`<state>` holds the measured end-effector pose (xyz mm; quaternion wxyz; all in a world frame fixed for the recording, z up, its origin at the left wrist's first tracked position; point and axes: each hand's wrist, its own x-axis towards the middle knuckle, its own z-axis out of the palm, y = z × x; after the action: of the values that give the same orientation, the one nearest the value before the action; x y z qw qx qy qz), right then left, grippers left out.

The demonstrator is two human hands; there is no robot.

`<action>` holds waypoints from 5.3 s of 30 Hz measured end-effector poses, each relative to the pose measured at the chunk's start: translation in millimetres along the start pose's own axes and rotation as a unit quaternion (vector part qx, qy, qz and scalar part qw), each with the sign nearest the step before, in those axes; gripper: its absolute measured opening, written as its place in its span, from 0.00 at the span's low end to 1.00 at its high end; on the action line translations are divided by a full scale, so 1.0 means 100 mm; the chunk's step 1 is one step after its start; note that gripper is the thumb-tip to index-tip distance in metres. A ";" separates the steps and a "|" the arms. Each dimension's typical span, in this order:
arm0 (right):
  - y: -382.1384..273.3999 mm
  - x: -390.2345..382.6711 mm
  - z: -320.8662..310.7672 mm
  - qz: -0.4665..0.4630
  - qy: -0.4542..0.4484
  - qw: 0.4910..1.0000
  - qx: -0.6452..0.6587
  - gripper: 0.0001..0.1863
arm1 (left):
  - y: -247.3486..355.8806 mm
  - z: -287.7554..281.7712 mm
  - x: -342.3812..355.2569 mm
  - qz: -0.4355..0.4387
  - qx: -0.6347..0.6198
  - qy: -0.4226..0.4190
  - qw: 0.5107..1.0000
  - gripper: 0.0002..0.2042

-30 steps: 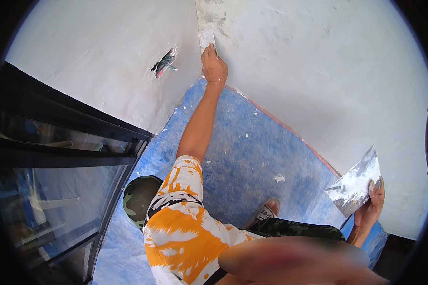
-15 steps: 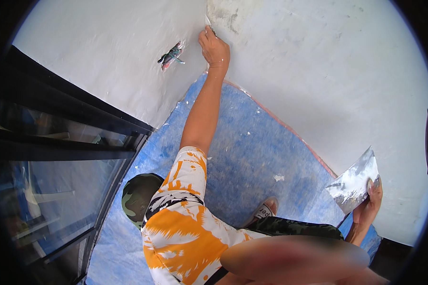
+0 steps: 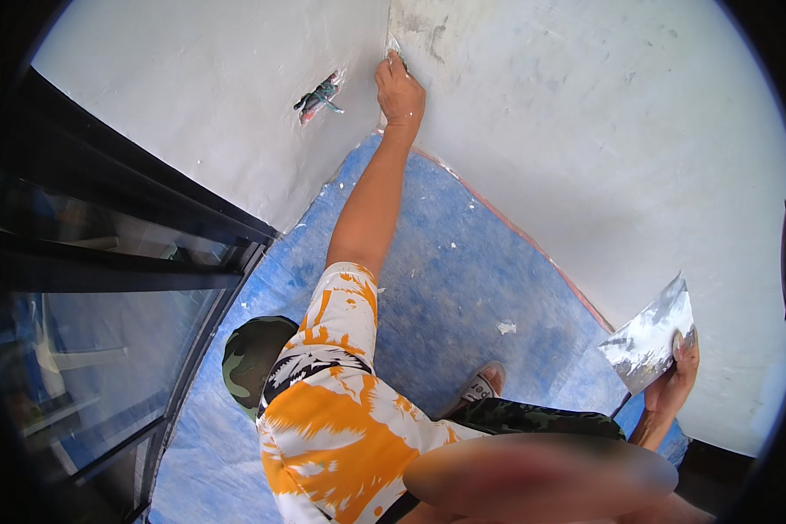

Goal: The person applies white plaster to a wall using a putty knife, smoothing the surface in multiple passes. They then scoop additional plaster from a bucket onto a cardboard sheet and continue applying it to the wall.

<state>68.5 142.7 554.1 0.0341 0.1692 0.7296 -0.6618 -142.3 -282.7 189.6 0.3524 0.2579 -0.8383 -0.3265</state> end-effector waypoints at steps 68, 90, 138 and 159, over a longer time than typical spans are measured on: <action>0.41 0.29 0.13 0.003 0.125 0.991 -0.049 0.32 | -1.77 1.12 -1.14 -0.462 -0.142 -0.023 0.875 0.14; 0.30 -0.02 0.05 -0.016 0.102 0.995 -0.009 0.27 | -1.01 0.73 -0.32 -0.421 -0.332 -0.037 0.843 0.13; 0.07 -0.05 0.05 -0.376 -0.230 0.800 -0.408 0.23 | 0.47 -0.95 -1.55 -0.455 -0.497 -0.061 0.736 0.08; 0.24 -0.11 0.37 -0.264 -0.226 0.877 -0.330 0.22 | -0.02 -0.05 0.04 -0.401 -0.454 -0.084 0.791 0.10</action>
<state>79.4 105.6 529.9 0.0757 -0.2053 0.8958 -0.3869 -140.9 -288.5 192.4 0.1950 0.3529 -0.4413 -0.8017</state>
